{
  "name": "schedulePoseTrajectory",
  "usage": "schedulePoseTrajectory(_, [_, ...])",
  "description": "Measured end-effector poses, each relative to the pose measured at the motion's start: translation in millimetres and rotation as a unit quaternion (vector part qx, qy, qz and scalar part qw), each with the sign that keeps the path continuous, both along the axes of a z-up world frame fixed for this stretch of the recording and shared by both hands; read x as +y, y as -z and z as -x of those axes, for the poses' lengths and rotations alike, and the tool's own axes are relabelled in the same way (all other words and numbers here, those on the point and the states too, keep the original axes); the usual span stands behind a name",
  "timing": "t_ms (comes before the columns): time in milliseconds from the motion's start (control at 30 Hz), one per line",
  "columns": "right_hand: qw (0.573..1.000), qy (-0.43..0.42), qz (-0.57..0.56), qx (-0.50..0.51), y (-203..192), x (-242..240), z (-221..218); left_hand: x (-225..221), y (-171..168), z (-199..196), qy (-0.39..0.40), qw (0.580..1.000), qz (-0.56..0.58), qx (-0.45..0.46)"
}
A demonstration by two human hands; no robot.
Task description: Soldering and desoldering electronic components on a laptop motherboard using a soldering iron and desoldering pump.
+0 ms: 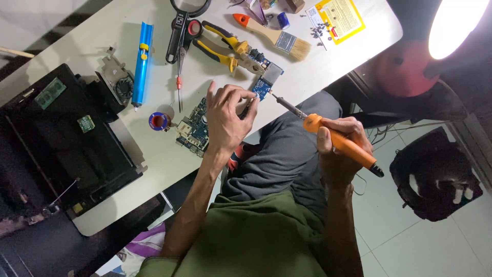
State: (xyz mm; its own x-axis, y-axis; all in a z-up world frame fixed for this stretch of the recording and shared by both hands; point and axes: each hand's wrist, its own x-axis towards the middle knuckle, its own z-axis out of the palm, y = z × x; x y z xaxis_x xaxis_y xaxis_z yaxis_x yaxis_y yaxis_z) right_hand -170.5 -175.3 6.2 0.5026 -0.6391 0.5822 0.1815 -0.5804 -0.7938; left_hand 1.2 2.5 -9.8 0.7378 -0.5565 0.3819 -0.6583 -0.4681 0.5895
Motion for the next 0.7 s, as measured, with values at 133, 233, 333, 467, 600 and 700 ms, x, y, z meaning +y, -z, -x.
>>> schedulePoseTrajectory(133, [1.0,-0.001,-0.007,0.008,8,-2,3,-1,-1,0,-0.006,1.0,-0.004,-0.009])
schedulePoseTrajectory(233, [1.0,0.006,-0.003,-0.006,2,3,1,0,2,0,-0.005,0.999,-0.022,-0.027])
schedulePoseTrajectory(333, [0.998,0.014,-0.055,0.025,2,5,2,0,1,1,-0.005,0.999,-0.018,-0.028])
schedulePoseTrajectory(467, [1.0,0.008,-0.011,0.011,11,-2,4,-1,-3,1,-0.005,0.999,-0.019,-0.028])
schedulePoseTrajectory(600, [0.999,-0.012,-0.036,-0.004,14,-5,6,-2,-4,0,-0.008,0.999,-0.024,-0.028])
schedulePoseTrajectory(700, [1.0,0.0,-0.024,0.001,12,-2,5,-2,-5,2,-0.008,1.0,-0.011,-0.021])
